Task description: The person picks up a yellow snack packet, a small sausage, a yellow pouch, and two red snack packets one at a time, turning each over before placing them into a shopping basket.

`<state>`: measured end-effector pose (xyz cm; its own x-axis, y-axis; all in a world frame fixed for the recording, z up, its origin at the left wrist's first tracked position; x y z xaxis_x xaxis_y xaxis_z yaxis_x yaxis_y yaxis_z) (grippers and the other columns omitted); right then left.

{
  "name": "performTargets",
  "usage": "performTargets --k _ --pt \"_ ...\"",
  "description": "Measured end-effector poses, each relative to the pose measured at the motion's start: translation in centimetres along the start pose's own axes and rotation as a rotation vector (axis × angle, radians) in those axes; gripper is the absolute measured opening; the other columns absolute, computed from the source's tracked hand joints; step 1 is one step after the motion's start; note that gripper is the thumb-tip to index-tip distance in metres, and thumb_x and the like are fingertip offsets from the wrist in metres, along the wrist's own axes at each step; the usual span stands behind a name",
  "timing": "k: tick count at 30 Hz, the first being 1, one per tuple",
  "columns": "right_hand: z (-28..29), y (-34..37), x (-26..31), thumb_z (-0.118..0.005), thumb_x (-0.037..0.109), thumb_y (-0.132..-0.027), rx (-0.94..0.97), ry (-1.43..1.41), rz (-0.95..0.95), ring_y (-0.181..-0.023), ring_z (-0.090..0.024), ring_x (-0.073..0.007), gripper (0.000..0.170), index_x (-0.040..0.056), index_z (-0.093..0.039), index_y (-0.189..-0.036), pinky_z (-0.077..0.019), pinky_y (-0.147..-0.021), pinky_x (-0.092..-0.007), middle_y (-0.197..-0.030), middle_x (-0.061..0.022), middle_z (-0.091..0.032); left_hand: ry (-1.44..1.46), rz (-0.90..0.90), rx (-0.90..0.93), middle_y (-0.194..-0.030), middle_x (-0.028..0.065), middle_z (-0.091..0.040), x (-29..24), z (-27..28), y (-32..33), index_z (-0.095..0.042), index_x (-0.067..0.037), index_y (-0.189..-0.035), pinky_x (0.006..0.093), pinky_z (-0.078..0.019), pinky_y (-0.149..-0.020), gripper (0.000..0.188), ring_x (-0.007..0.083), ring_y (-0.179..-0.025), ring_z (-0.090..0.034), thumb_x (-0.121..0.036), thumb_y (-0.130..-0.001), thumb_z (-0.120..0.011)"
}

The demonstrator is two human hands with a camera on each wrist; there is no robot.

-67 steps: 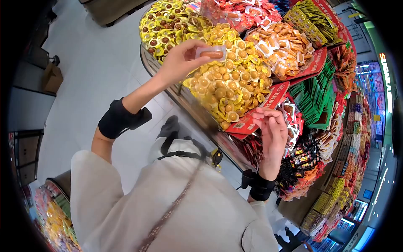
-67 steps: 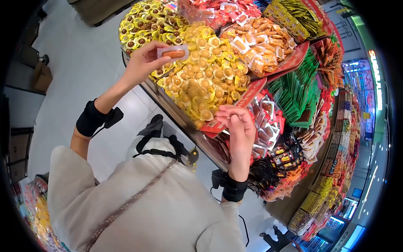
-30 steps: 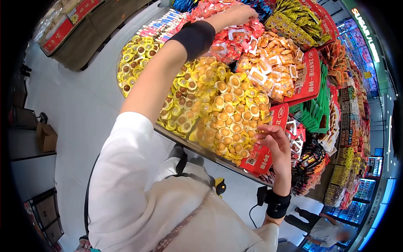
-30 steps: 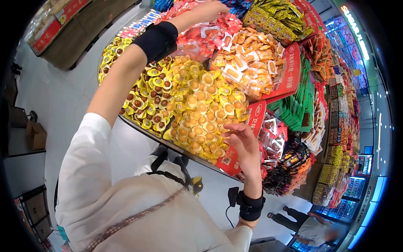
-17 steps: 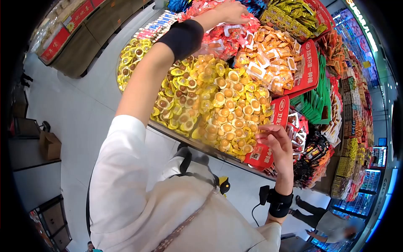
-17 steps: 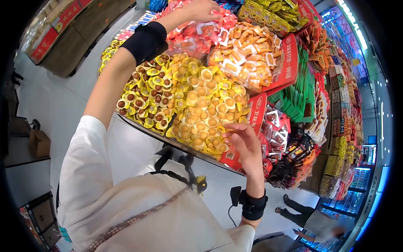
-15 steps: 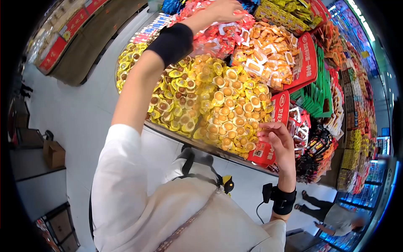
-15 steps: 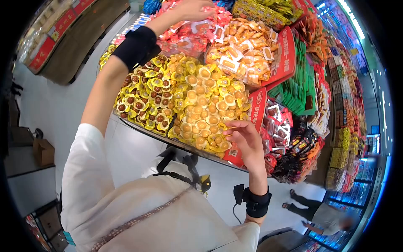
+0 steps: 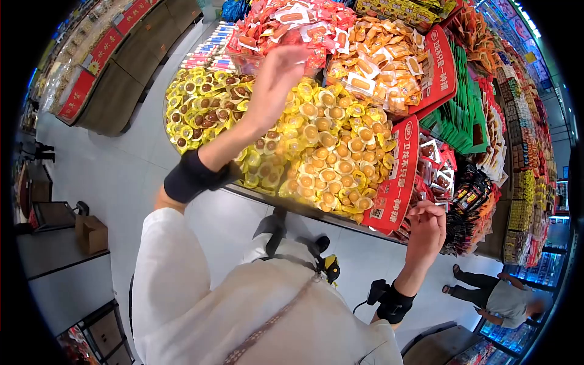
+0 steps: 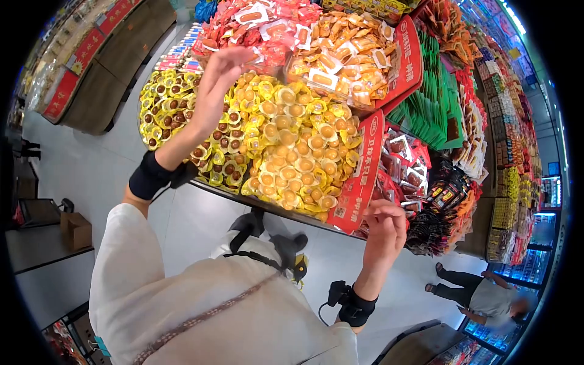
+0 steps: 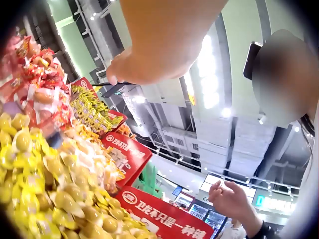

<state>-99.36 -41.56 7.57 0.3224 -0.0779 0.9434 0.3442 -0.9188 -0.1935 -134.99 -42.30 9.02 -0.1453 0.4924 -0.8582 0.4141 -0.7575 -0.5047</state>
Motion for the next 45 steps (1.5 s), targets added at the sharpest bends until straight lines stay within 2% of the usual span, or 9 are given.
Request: performTargets --k 5,6,8,12,13,17,29,33,45 --pt "3.3 1.0 0.4 -0.041 0.019 -0.089 -0.072 -0.066 0.012 -0.083 -0.047 -0.0187 0.02 0.0013 -0.048 -0.096 -0.0395 -0.075 -0.0301 -0.095 -0.0115 -0.05 0.15 0.147 -0.026 -0.113 0.0093 -0.048 0.5 -2.5 6.5 -0.041 -0.002 -0.113 0.0309 -0.0344 -0.093 0.03 0.0188 -0.111 -0.044 -0.003 -0.084 -0.047" --pt "4.0 1.3 0.5 -0.044 0.015 -0.088 -0.081 -0.083 0.001 -0.085 -0.05 -0.0181 0.021 -0.0022 -0.049 -0.098 -0.043 -0.077 -0.0308 -0.098 -0.0131 -0.051 0.142 0.163 -0.027 -0.113 0.0103 -0.048 -0.2 -3.4 7.3 -0.041 -0.002 -0.114 0.0314 -0.0343 -0.093 0.031 0.0192 -0.111 -0.044 -0.003 -0.083 -0.046" --pt "4.2 1.8 1.0 -0.044 0.014 -0.088 0.011 -0.044 -0.057 -0.086 -0.052 -0.0177 0.02 -0.0027 -0.049 -0.099 -0.0446 -0.076 -0.0299 -0.098 -0.0122 -0.051 0.151 0.147 -0.004 -0.113 0.0113 -0.049 -1.1 -5.0 8.8 -0.041 -0.001 -0.114 0.0319 -0.0344 -0.093 0.031 0.0193 -0.111 -0.044 -0.004 -0.084 -0.045" --pt "6.8 3.5 1.0 -0.043 0.012 -0.088 -0.009 -0.047 -0.152 -0.084 -0.056 -0.0172 0.02 -0.0032 -0.051 -0.099 -0.0464 -0.078 -0.0298 -0.096 -0.0103 -0.054 0.192 0.125 0.057 -0.113 0.0119 -0.049 -2.2 -9.4 11.0 -0.04 -0.001 -0.115 0.0333 -0.0347 -0.092 0.031 0.0199 -0.11 -0.045 -0.006 -0.084 -0.044" --pt "7.7 4.2 1.1 -0.043 0.012 -0.088 -0.026 -0.03 -0.159 -0.084 -0.056 -0.0174 0.02 -0.0031 -0.051 -0.099 -0.0462 -0.077 -0.0298 -0.097 -0.0105 -0.055 0.147 0.138 0.081 -0.116 0.0155 -0.047 -2.6 -10.7 11.5 -0.039 0.0 -0.117 0.0375 -0.0339 -0.094 0.035 0.0232 -0.113 -0.043 -0.011 -0.083 -0.042" --pt "11.7 6.7 1.3 -0.044 0.014 -0.088 -0.052 -0.03 -0.197 -0.084 -0.056 -0.0175 0.02 -0.0022 -0.052 -0.098 -0.0451 -0.077 -0.0302 -0.098 -0.0112 -0.056 0.226 0.175 0.126 -0.113 0.0118 -0.049 -3.6 -15.7 13.6 -0.041 -0.002 -0.114 0.0344 -0.0357 -0.091 0.032 0.0205 -0.109 -0.045 -0.009 -0.083 -0.046" --pt "26.7 15.4 1.8 -0.045 0.013 -0.087 -0.316 -0.155 -0.178 -0.087 -0.053 -0.0158 0.018 0.0011 -0.051 -0.099 -0.0422 -0.08 -0.0322 -0.102 -0.0096 -0.054 0.28 0.265 -0.017 -0.11 0.0115 -0.05 -2.6 -26.7 21.0 -0.042 -0.002 -0.111 0.0332 -0.0391 -0.088 0.027 0.021 -0.106 -0.049 -0.005 -0.085 -0.043" --pt "31.2 18.9 2.6 -0.046 0.014 -0.087 -0.413 -0.149 -0.196 -0.088 -0.052 -0.0168 0.018 0.0019 -0.051 -0.099 -0.0413 -0.081 -0.0332 -0.104 -0.0101 -0.053 0.26 0.31 0.007 -0.11 0.0111 -0.05 -1.6 -30.8 23.1 -0.043 -0.001 -0.111 0.0314 -0.0398 -0.087 0.026 0.0204 -0.104 -0.05 -0.006 -0.086 -0.044" --pt "43.0 23.4 4.6 -0.047 0.015 -0.087 -0.678 -0.192 -0.179 -0.088 -0.05 -0.0171 0.018 0.0021 -0.049 -0.1 -0.0409 -0.079 -0.0326 -0.104 -0.0104 -0.05 0.373 0.422 0.321 -0.111 0.0121 -0.05 0.0 -48.5 23.8 -0.042 -0.002 -0.114 0.0293 -0.0393 -0.087 0.029 0.0208 -0.104 -0.051 -0.006 -0.085 -0.043"
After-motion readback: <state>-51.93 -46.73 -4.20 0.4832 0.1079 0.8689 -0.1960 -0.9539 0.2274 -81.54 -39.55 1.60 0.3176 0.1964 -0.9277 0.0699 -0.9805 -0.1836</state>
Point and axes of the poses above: each hand's wrist, its own y-axis away from the middle knuckle, its own z-axis out of the back of the hand, x = y × z, the point moved 5 cm from there along -y, towards the middle knuckle
